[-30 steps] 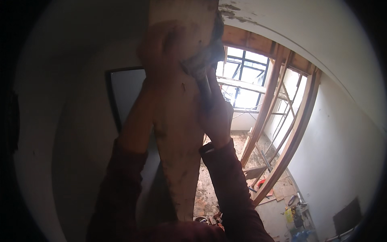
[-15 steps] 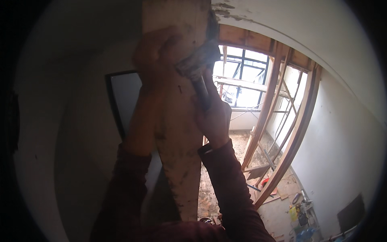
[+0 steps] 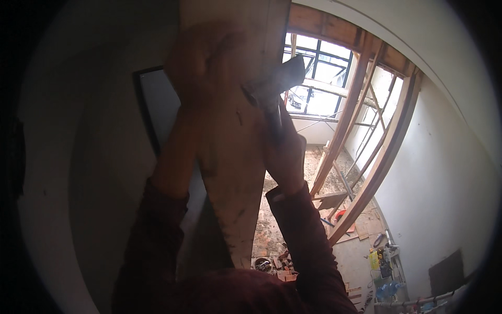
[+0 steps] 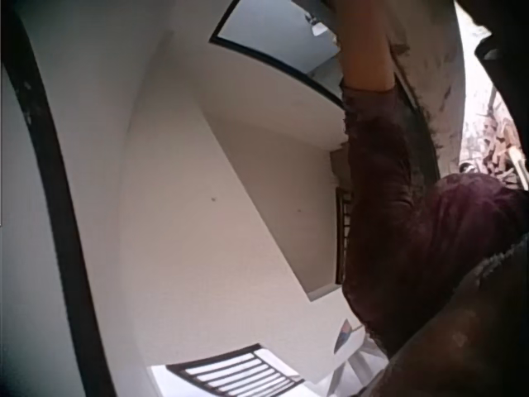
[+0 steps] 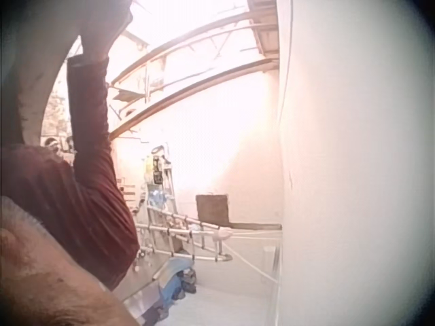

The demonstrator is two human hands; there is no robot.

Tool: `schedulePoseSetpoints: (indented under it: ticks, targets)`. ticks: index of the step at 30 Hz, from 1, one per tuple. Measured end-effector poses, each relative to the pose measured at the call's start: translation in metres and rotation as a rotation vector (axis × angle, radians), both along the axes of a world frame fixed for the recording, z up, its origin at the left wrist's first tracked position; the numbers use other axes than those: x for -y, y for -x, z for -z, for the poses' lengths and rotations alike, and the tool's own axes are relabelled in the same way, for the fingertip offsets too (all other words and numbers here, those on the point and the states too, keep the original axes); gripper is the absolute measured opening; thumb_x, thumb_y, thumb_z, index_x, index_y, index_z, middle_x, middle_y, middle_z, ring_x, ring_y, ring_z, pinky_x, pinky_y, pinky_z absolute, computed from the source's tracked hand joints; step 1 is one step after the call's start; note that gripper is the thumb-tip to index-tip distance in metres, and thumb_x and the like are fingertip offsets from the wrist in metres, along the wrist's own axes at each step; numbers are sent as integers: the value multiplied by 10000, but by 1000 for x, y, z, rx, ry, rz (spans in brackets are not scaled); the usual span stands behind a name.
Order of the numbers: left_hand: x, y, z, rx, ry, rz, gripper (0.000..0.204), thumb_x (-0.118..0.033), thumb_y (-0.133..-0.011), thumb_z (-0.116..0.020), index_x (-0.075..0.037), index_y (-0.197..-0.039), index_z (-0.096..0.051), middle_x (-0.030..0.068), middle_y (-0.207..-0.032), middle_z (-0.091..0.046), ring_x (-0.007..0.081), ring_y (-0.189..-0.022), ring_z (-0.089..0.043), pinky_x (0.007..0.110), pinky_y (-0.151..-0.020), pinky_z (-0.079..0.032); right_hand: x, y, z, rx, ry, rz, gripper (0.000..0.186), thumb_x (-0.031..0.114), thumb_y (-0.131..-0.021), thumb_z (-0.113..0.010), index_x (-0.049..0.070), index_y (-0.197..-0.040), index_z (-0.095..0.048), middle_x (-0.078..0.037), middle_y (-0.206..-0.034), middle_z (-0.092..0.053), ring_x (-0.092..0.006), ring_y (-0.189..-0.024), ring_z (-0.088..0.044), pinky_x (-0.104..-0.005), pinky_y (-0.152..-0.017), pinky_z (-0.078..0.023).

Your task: The person secures wooden formwork to a plastered wall section using a hammer and nails, and later uses pliers to adjust protruding nails.

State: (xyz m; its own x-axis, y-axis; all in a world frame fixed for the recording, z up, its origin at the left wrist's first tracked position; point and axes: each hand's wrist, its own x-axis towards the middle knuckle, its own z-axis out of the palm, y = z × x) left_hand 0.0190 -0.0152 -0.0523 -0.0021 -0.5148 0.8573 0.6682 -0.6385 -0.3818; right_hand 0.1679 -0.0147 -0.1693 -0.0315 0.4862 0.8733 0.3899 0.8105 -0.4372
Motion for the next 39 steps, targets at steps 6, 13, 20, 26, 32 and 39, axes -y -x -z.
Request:
schedulePoseSetpoints:
  ticks: [6,13,20,26,32,39]
  targets:
    - [9,-4,19,20,-6,-185,194,-35,-666,-698,-109,-846,-698,8,-872,-673,203,-829,-643,333,-721,-514,-10,-18,5,-83,-227,119,314,93,-886,-636,9,-1182,-574,-24,-762,-623,-93,-630,-576,-249,-574,-448]
    - [-5,-6,18,34,-10,-229,210,-65,-664,-729,-114,-867,-707,-1,-860,-649,212,-878,-599,336,-715,-508,36,-6,-90,-298,-33,-294,193,198,-937,-606,36,-1035,-566,1,-617,-562,-20,-461,-470,-179,-392,-330]
    - [-24,-2,23,48,18,-179,215,-105,-706,-750,-103,-914,-696,28,-918,-661,241,-940,-610,370,-819,-496,7,10,-118,-138,-166,-160,281,171,-808,-753,20,-972,-582,-22,-615,-578,-81,-534,-555,-242,-517,-421]
    - [-27,-3,32,58,281,-12,532,-61,-767,-698,-121,-1261,-511,159,-1277,-551,365,-1152,-548,440,-969,-453,3,15,-115,-73,45,-237,221,157,-835,-702,32,-981,-593,-13,-593,-573,-90,-525,-550,-245,-522,-434]
    - [-27,2,37,137,173,-58,642,-40,-759,-698,-102,-1337,-426,294,-1428,-328,426,-1225,-479,450,-945,-465,10,39,-107,-106,117,-461,134,106,-877,-617,8,-968,-605,-58,-601,-611,-58,-406,-492,-209,-364,-340]
    - [-42,13,35,75,85,-263,841,-161,-842,-695,-52,-1479,-157,258,-1535,-115,394,-1222,-496,416,-991,-444,19,22,-124,34,-54,-314,102,25,-856,-563,-12,-907,-643,-73,-637,-618,-98,-449,-545,-218,-408,-405]
